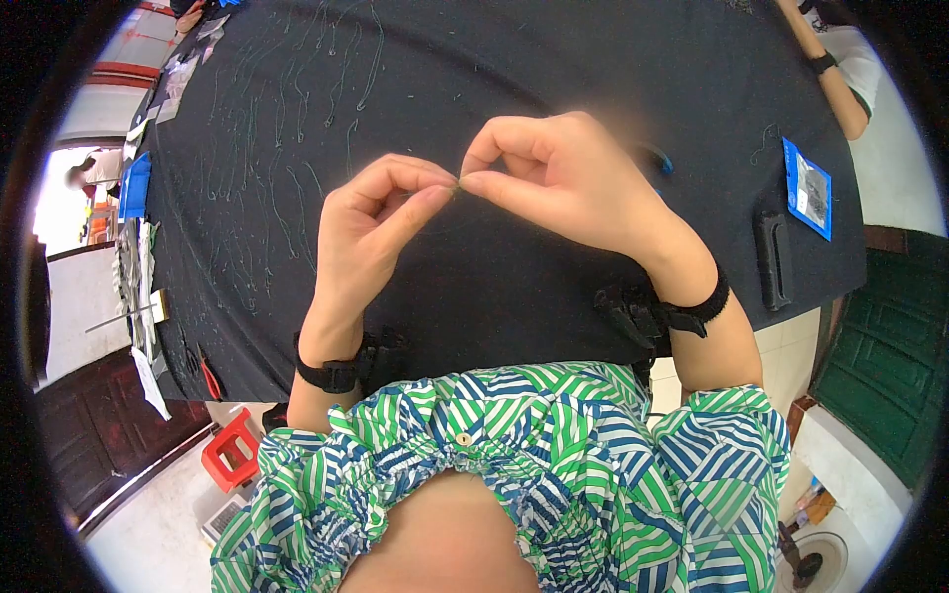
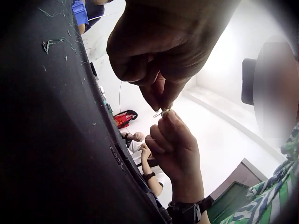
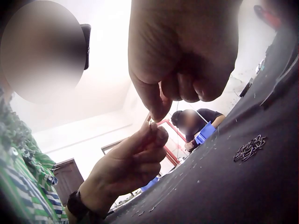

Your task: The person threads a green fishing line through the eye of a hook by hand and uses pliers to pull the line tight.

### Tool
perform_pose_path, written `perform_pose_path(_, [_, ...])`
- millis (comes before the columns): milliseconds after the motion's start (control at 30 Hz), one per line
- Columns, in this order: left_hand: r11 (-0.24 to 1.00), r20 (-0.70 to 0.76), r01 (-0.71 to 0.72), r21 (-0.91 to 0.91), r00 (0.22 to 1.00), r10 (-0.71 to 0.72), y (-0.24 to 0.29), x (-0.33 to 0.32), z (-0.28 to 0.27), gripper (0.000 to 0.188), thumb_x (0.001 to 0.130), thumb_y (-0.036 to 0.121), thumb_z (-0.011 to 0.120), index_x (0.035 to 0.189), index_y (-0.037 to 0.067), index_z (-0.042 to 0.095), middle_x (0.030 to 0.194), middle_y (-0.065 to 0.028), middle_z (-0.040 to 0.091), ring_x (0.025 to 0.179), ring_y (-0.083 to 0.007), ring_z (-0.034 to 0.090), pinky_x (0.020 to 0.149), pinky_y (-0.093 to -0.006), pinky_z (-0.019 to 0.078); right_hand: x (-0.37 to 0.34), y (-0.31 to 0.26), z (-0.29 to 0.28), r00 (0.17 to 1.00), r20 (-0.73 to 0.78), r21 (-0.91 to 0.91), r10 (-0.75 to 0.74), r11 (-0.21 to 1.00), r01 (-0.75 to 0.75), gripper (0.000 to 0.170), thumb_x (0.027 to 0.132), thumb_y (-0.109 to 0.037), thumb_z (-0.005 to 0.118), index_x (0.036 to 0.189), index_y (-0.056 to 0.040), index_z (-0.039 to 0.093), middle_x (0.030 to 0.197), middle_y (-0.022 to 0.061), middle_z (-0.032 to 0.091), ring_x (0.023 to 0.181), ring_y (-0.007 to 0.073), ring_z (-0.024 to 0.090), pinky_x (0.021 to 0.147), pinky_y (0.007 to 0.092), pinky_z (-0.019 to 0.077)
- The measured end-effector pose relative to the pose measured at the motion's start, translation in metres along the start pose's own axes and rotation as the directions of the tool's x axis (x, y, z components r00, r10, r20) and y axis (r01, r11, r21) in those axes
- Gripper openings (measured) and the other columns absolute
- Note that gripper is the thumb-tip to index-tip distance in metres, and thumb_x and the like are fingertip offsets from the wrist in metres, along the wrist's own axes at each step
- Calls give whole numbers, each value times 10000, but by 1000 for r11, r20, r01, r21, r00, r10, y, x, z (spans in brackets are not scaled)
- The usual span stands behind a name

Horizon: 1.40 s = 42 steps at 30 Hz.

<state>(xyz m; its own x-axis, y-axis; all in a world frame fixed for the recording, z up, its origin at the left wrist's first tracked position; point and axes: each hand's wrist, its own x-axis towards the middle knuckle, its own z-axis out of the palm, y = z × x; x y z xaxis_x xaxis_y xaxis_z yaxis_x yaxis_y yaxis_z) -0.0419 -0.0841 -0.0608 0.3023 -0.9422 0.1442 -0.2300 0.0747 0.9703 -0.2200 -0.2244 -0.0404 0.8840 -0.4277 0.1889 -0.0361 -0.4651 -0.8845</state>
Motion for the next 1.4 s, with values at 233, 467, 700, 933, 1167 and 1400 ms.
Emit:
perform_pose_path(233, [998,-11,59,-8,998,-59,-2,-1,0,103,864,122,753,921,42,724,749,47,600,567,-11,368,509,-197,298,5,8,0,985,-16,-100,-173,980,170,66,865,-101,711,907,-56,686,741,-22,562,575,55,436,523,238,315])
perform_pose_path(467, [994,-36,104,31,994,-103,-2,0,-1,139,886,169,736,914,38,701,634,77,478,559,-10,345,510,-207,290,8,1,5,929,-236,-241,-284,944,227,97,814,-111,744,881,-69,688,738,7,521,625,111,501,555,256,389])
perform_pose_path(700, [985,-26,168,-27,985,-169,3,-1,0,160,907,174,727,907,19,688,657,88,503,572,5,366,512,-190,290,3,1,10,980,-90,-190,-175,969,155,120,794,-106,771,864,-51,691,679,-2,452,570,103,386,511,276,287])
perform_pose_path(933, [969,-3,206,-134,978,-209,9,-2,3,145,924,154,716,919,15,672,682,81,548,585,24,416,513,-164,299,3,4,18,988,-82,-130,-129,985,117,103,804,-92,753,857,-42,681,677,-3,448,562,100,368,511,278,282])
perform_pose_path(1167, [973,7,207,-106,978,-207,7,-3,-1,135,915,145,726,928,16,686,672,88,545,574,27,405,509,-163,295,3,0,11,993,-73,-141,-91,987,80,122,836,-151,714,849,-35,679,669,35,487,549,125,441,514,301,351])
perform_pose_path(1400, [974,16,208,-93,978,-208,6,-3,-2,135,912,144,726,928,16,685,669,94,535,572,27,397,509,-167,295,2,2,9,995,-44,-130,-90,988,83,115,844,-147,716,846,-36,683,679,28,506,552,123,449,515,294,356])
